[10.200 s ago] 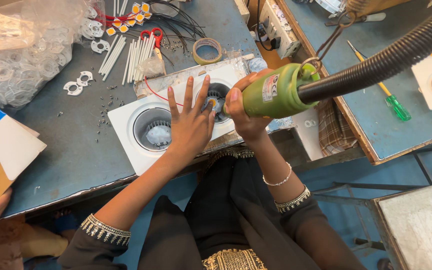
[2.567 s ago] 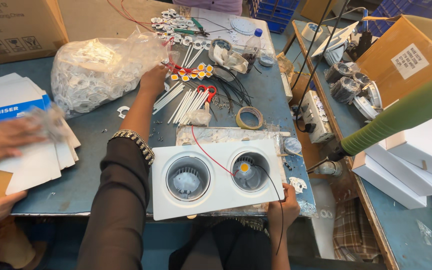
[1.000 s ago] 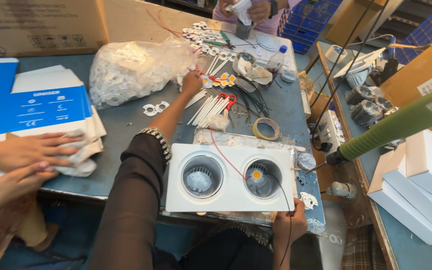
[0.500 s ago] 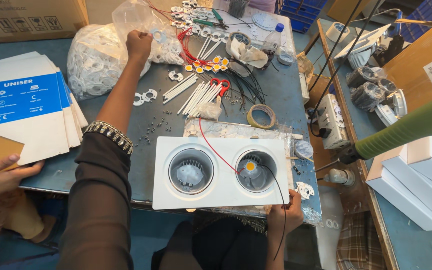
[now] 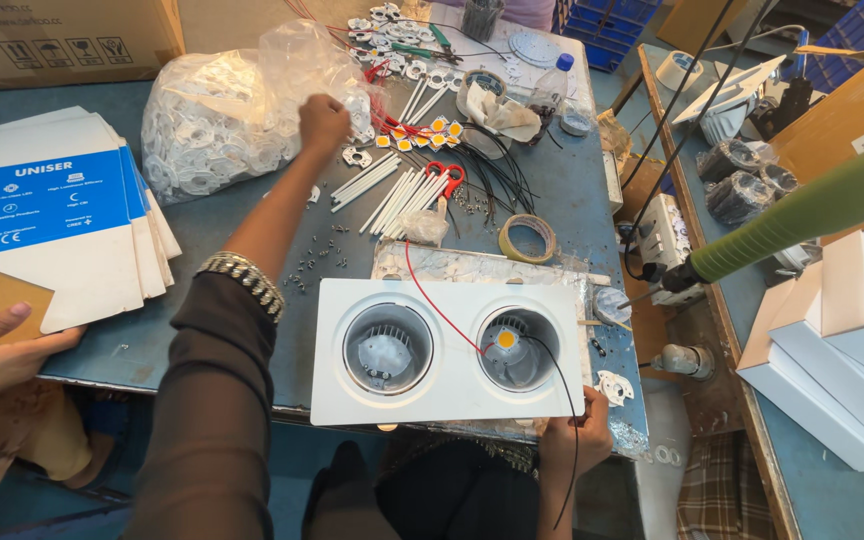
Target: The person assembles a lighting fixture by inserting LED components into a housing, using a power screwdriver to secure them, and connecting wires by hand.
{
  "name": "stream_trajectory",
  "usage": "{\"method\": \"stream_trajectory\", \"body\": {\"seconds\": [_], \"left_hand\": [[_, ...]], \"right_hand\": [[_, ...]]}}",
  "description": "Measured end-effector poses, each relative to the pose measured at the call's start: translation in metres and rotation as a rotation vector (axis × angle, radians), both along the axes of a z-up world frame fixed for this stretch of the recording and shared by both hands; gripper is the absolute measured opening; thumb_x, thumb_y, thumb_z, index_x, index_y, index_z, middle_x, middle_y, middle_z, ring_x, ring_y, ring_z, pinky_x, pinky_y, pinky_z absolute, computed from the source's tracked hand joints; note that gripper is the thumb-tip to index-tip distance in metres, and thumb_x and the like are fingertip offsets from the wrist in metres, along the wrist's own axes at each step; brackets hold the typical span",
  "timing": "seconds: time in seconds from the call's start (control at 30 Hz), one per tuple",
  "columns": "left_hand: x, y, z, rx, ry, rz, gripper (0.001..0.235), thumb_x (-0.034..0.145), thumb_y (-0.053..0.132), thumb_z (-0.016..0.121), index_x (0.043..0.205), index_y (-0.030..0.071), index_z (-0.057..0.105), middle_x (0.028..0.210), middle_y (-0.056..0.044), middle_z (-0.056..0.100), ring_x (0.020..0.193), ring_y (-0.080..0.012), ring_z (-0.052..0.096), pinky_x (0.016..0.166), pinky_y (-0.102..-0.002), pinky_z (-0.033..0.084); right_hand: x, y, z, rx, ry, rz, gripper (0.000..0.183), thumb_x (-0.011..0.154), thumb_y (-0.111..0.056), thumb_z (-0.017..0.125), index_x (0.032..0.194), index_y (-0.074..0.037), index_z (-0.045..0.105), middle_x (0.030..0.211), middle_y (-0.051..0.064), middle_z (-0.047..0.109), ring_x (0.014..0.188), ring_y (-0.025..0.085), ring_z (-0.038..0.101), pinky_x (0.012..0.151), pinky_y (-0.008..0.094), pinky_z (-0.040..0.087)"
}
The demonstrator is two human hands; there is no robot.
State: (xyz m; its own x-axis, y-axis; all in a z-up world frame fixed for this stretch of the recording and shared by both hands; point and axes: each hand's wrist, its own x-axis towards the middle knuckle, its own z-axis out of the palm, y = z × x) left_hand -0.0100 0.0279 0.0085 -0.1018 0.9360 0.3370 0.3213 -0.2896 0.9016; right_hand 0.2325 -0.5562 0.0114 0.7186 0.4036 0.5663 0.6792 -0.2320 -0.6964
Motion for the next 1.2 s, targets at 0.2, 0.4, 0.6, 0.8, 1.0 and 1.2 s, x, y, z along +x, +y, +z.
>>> {"method": "stream_trajectory", "body": {"seconds": [0.2, 0.4, 0.6, 0.8, 1.0, 1.2], "left_hand": [[0.051, 0.007, 0.003, -0.147, -0.142, 0.193, 0.019, 0.076, 0.01, 0.076, 0.087, -0.004, 0.068, 0.077, -0.02, 0.075, 0.067, -0.0285, 0.076, 0.057, -0.038, 0.059], [0.071, -0.015, 0.019, 0.293, 0.487, 0.126, 0.017, 0.104, 0.02, 0.069, 0.106, 0.003, 0.069, 0.105, -0.02, 0.073, 0.102, -0.0353, 0.071, 0.089, -0.047, 0.057], [0.058, -0.011, 0.077, 0.341, 1.334, 0.437, 0.053, 0.078, 0.031, 0.074, 0.123, 0.006, 0.063, 0.11, -0.013, 0.072, 0.112, -0.0307, 0.066, 0.109, -0.057, 0.037], [-0.003, 0.016, 0.109, -0.237, 1.41, 0.128, 0.058, 0.091, 0.043, 0.068, 0.13, 0.0, 0.058, 0.124, -0.017, 0.068, 0.112, -0.0342, 0.069, 0.102, -0.057, 0.041], [-0.064, 0.02, 0.109, -0.25, 0.97, 0.094, 0.052, 0.098, 0.031, 0.057, 0.138, -0.003, 0.055, 0.133, -0.021, 0.063, 0.122, -0.0348, 0.062, 0.092, -0.049, 0.051], [-0.075, 0.019, 0.1, -0.388, 1.232, -0.007, 0.039, 0.093, 0.019, 0.064, 0.13, 0.007, 0.07, 0.135, -0.016, 0.067, 0.122, -0.0309, 0.066, 0.093, -0.046, 0.055]], "right_hand": [[0.003, -0.001, -0.005, 0.012, 0.01, 0.009, 0.018, 0.092, -0.019, 0.072, 0.099, -0.004, 0.066, 0.063, 0.003, 0.06, 0.053, 0.013, 0.057, 0.052, 0.03, 0.042], [0.004, -0.002, -0.008, 0.023, 0.0, 0.007, 0.017, 0.093, -0.018, 0.072, 0.098, -0.003, 0.066, 0.064, 0.002, 0.06, 0.051, 0.012, 0.054, 0.05, 0.029, 0.039], [0.005, -0.001, -0.011, 0.026, -0.016, -0.001, 0.015, 0.094, -0.016, 0.071, 0.097, -0.003, 0.066, 0.062, 0.002, 0.058, 0.05, 0.012, 0.052, 0.049, 0.029, 0.037], [0.008, -0.002, -0.015, 0.037, -0.036, 0.001, 0.015, 0.094, -0.017, 0.07, 0.098, -0.003, 0.066, 0.062, 0.002, 0.059, 0.051, 0.012, 0.055, 0.05, 0.029, 0.039], [0.008, -0.002, -0.015, 0.051, -0.033, 0.009, 0.016, 0.093, -0.017, 0.07, 0.097, -0.003, 0.066, 0.062, 0.003, 0.059, 0.052, 0.013, 0.057, 0.051, 0.03, 0.041], [0.005, -0.002, -0.009, 0.054, -0.03, 0.011, 0.015, 0.093, -0.017, 0.07, 0.096, -0.003, 0.066, 0.062, 0.002, 0.059, 0.052, 0.013, 0.058, 0.051, 0.03, 0.041]]}}
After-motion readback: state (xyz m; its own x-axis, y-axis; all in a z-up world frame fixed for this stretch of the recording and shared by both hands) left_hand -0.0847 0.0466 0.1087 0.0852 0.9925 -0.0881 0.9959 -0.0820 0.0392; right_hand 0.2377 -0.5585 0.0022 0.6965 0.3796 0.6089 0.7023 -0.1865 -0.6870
